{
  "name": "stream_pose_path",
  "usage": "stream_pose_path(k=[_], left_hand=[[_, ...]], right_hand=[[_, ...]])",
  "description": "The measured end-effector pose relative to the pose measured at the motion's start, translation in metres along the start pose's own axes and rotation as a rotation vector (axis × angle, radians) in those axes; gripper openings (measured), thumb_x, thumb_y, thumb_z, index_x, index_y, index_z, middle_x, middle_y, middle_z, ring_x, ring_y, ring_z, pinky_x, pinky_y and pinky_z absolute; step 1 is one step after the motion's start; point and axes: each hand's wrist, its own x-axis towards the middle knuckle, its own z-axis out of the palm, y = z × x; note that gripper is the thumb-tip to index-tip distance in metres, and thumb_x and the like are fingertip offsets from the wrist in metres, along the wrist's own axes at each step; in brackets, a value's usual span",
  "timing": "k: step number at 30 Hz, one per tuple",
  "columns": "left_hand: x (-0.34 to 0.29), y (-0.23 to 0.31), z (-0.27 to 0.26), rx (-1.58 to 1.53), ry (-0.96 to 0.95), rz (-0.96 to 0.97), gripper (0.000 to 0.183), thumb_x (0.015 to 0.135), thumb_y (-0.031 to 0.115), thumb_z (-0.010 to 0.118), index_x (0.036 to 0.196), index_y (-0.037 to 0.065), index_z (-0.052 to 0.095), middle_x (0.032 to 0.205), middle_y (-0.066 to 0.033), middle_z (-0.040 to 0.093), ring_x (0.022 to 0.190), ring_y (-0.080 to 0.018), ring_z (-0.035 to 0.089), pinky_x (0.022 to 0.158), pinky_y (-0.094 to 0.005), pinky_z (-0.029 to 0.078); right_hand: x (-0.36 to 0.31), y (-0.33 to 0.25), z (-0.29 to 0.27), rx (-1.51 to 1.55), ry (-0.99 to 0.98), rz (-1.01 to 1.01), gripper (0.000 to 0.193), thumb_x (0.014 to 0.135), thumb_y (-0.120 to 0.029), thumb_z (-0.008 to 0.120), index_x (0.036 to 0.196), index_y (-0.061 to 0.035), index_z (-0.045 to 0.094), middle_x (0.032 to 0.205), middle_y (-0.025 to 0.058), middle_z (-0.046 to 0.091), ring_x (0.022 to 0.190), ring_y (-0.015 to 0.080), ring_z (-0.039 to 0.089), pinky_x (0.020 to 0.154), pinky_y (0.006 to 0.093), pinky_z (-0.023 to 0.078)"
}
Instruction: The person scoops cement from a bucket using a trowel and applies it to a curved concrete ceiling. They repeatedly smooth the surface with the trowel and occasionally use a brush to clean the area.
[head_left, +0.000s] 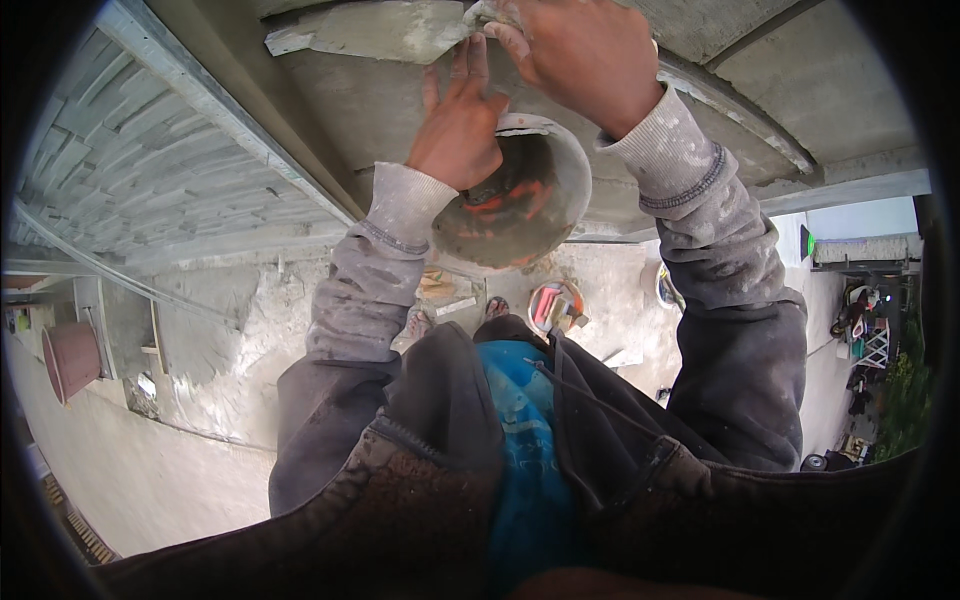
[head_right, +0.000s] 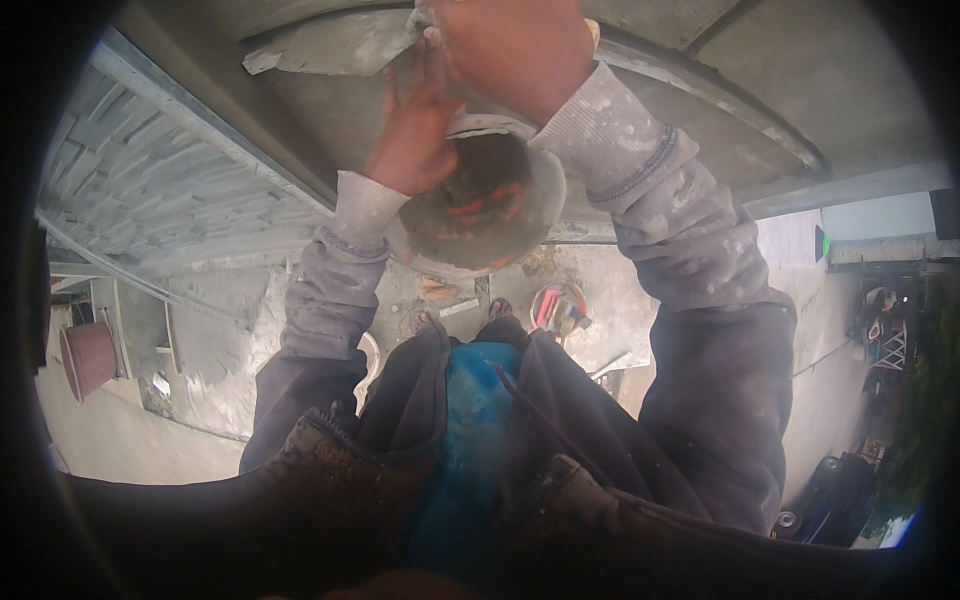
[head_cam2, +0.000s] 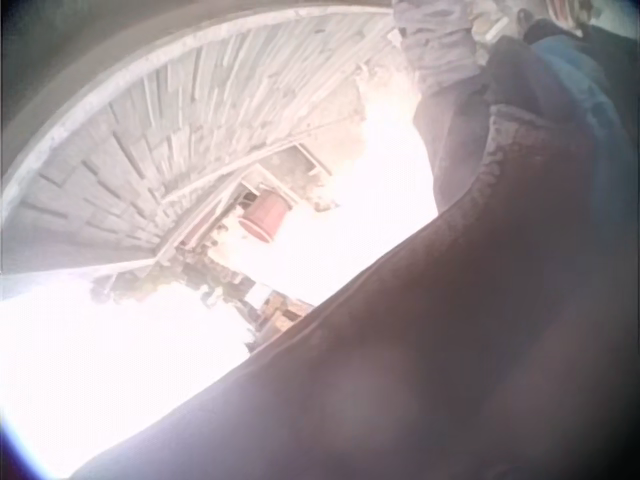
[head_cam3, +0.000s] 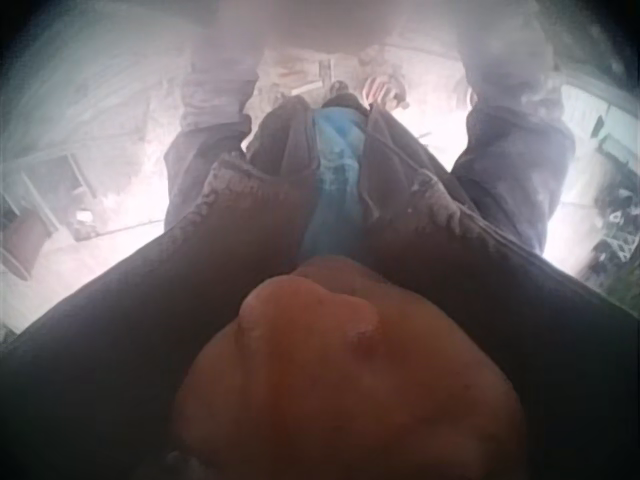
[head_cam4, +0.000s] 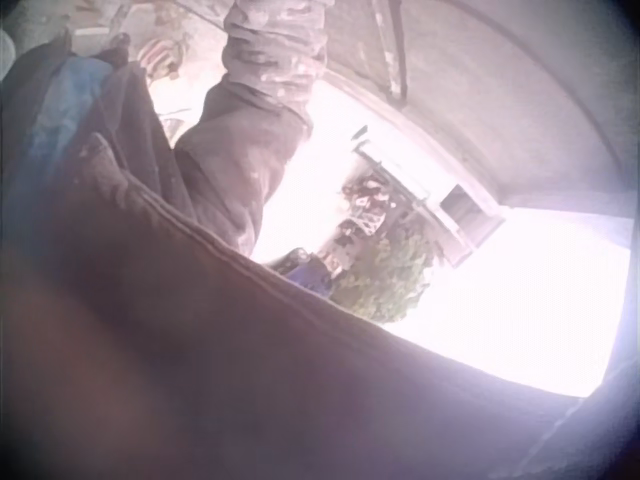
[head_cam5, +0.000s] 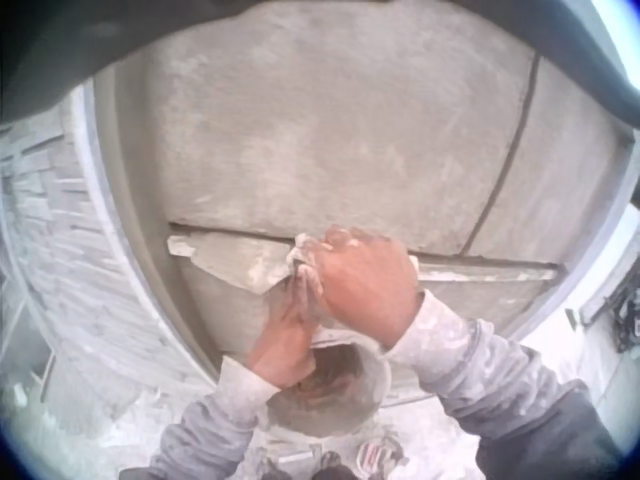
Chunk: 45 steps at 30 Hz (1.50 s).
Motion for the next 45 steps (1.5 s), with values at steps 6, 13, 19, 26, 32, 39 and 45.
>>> stream_pose_path(k=[6, 13, 19, 26, 32, 39, 45], left_hand=[[-0.003, -0.001, 0.002, -0.055, -0.027, -0.026, 0.024, 0.07, 0.001, 0.061, 0.093, -0.002, 0.067, 0.156, -0.0368, 0.02, 0.149, -0.0477, 0.013, 0.113, -0.0733, 0.009], [0.001, -0.001, 0.005, -0.012, -0.049, -0.004, 0.036, 0.069, 0.001, 0.06, 0.105, -0.001, 0.062, 0.154, -0.0352, 0.024, 0.149, -0.0475, 0.014, 0.114, -0.073, 0.007], [-0.002, 0.0, 0.002, -0.018, -0.041, -0.028, 0.047, 0.069, 0.001, 0.06, 0.116, 0.0, 0.063, 0.148, -0.0354, 0.032, 0.149, -0.0481, 0.013, 0.115, -0.0714, 0.002], [0.0, 0.0, 0.003, -0.016, -0.067, -0.043, 0.033, 0.071, 0.001, 0.059, 0.103, 0.0, 0.066, 0.159, -0.0354, 0.014, 0.151, -0.0479, 0.003, 0.115, -0.0697, -0.002], [0.001, -0.001, 0.003, 0.009, -0.067, -0.024, 0.032, 0.07, 0.0, 0.058, 0.102, -0.001, 0.065, 0.16, -0.0348, 0.007, 0.151, -0.0483, -0.003, 0.114, -0.07, -0.002], [-0.003, -0.008, 0.0, -0.081, -0.07, -0.042, 0.025, 0.07, -0.002, 0.056, 0.095, -0.002, 0.061, 0.162, -0.0327, 0.001, 0.151, -0.0475, -0.008, 0.115, -0.0665, -0.006], [-0.07, -0.01, 0.018, -0.965, -0.127, -0.76, 0.027, 0.072, -0.006, 0.053, 0.098, 0.001, 0.058, 0.108, -0.0157, 0.067, 0.093, -0.0232, 0.064, 0.087, -0.0363, 0.049]], right_hand=[[-0.003, -0.004, -0.015, 0.056, -0.043, 0.029, 0.017, 0.086, -0.023, 0.061, 0.095, -0.0096, 0.069, 0.083, 0.0122, 0.069, 0.072, 0.0292, 0.071, 0.058, 0.0409, 0.056], [0.013, -0.009, 0.008, 0.003, 0.036, 0.018, 0.017, 0.083, -0.02, 0.063, 0.093, -0.0076, 0.068, 0.085, 0.0131, 0.07, 0.075, 0.0308, 0.072, 0.059, 0.0409, 0.056], [-0.002, 0.012, -0.022, -0.115, -0.154, 0.055, 0.015, 0.083, -0.019, 0.063, 0.095, -0.0106, 0.069, 0.089, 0.0115, 0.07, 0.077, 0.0312, 0.072, 0.06, 0.0424, 0.056], [-0.062, 0.064, -0.041, -0.205, -0.161, 0.111, 0.022, 0.087, -0.026, 0.063, 0.105, -0.0167, 0.071, 0.097, 0.0066, 0.071, 0.08, 0.0287, 0.07, 0.065, 0.0429, 0.055], [-0.105, 0.093, -0.062, -0.238, -0.234, 0.233, 0.027, 0.089, -0.028, 0.064, 0.112, -0.0149, 0.071, 0.099, 0.0091, 0.071, 0.081, 0.0298, 0.07, 0.068, 0.0415, 0.055], [-0.189, 0.129, -0.097, -0.121, -0.261, 0.345, 0.032, 0.091, -0.027, 0.07, 0.121, -0.015, 0.068, 0.109, 0.0094, 0.071, 0.093, 0.0298, 0.07, 0.074, 0.04, 0.055], [-0.321, 0.056, -0.072, 0.697, -0.398, 0.894, 0.034, 0.096, -0.023, 0.063, 0.122, -0.0018, 0.056, 0.103, 0.0193, 0.066, 0.094, 0.0367, 0.065, 0.083, 0.0398, 0.051]])
